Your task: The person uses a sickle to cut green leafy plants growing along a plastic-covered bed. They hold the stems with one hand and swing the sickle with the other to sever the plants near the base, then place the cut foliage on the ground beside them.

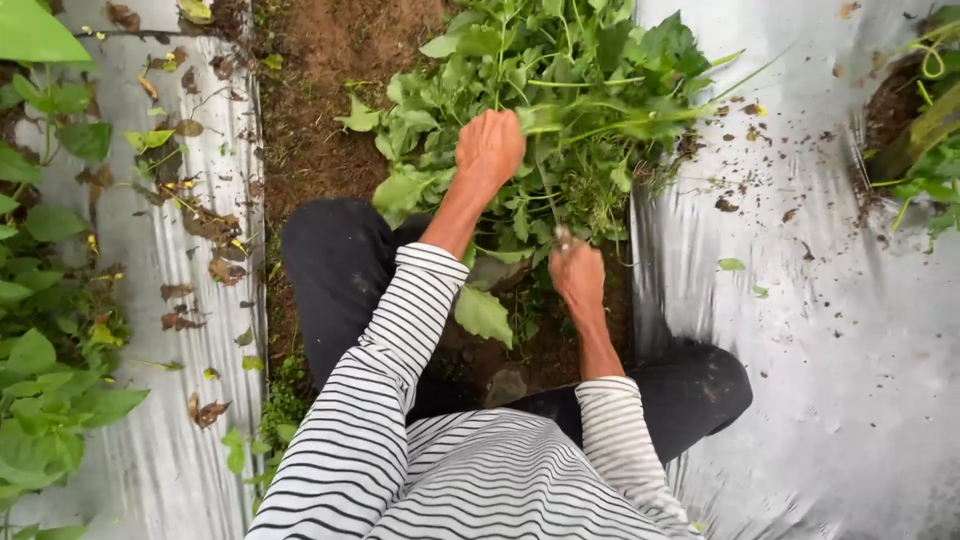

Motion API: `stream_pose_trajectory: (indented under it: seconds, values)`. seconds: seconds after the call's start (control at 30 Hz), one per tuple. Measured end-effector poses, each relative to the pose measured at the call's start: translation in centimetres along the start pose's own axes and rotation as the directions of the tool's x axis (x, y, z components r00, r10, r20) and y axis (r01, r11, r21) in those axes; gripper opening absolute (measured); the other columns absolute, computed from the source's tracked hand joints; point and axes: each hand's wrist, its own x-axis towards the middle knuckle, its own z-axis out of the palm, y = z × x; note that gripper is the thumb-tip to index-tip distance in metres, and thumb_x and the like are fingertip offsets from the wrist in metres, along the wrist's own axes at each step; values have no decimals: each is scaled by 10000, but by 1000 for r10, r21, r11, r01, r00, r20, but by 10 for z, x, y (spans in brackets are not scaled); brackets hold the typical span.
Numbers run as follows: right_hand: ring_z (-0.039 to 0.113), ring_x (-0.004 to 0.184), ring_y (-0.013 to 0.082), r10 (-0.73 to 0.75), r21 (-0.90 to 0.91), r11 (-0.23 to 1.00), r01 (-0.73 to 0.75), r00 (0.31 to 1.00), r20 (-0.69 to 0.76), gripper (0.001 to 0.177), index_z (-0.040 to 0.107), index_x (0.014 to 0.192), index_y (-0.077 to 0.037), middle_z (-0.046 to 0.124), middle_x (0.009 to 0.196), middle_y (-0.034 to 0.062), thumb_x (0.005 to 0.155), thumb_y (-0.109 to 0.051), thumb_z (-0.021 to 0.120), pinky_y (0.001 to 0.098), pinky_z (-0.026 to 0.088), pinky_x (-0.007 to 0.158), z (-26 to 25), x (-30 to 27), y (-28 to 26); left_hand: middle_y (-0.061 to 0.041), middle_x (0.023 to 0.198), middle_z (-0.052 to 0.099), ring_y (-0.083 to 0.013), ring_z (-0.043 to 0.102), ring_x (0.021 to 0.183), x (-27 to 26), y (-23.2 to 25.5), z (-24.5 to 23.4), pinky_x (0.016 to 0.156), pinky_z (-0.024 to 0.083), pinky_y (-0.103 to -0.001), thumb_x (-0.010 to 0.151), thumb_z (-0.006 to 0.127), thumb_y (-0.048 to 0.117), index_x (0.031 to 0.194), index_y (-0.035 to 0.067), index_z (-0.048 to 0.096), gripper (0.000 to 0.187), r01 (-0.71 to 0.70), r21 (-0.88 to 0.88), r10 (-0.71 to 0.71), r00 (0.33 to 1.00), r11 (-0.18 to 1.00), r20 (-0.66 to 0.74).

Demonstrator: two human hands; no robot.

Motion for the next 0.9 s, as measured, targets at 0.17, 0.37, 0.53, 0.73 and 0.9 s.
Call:
stream_pose_trajectory:
  seconds: [0.17,0.37,0.53,0.73,0.9]
  values:
    - [672,737,525,100,22,995,-101,995,20,220,639,830,29,651,710,300,866,-173,719,529,491,603,22,7,42,-219,666,697,-392,751,678,0,1,-21,596,601,-530,930,562,178,729,21,657,272,41,-12,-41,999,999,-6]
    - [414,481,145,226,199,959,-200,967,-120,263,524,695,-66,516,506,105,922,-90,655,387,381,484,-4,5,54,-219,984,685,-396,715,938,-6,22,-30,887,494,-545,1013,646,251,1121,46,487,280,-107,37,109,993,994,-47]
    - [421,469,136,363,328,907,-262,882,-299,279,504,674,-89,469,482,65,852,-160,706,348,362,436,-26,1,60,-288,1456,396,-429,358,1402,-4,65,-55,1167,240,-612,821,873,133,1454,-43,325,856,-228,89,219,971,970,99]
    - [415,384,76,478,499,821,-276,810,-339,285,472,643,-140,467,433,27,855,-142,662,312,376,379,-81,6,21,-251,1527,353,-439,407,1435,25,75,2,1181,256,-717,783,860,142,1437,5,472,772,-235,176,170,932,956,321]
    - [478,346,131,549,690,698,-192,762,-344,257,522,664,-113,495,429,60,887,-126,649,311,417,360,-117,0,10,-193,1324,601,-413,563,1290,31,115,40,1059,338,-707,722,855,211,1018,120,698,347,-389,370,212,874,844,437]
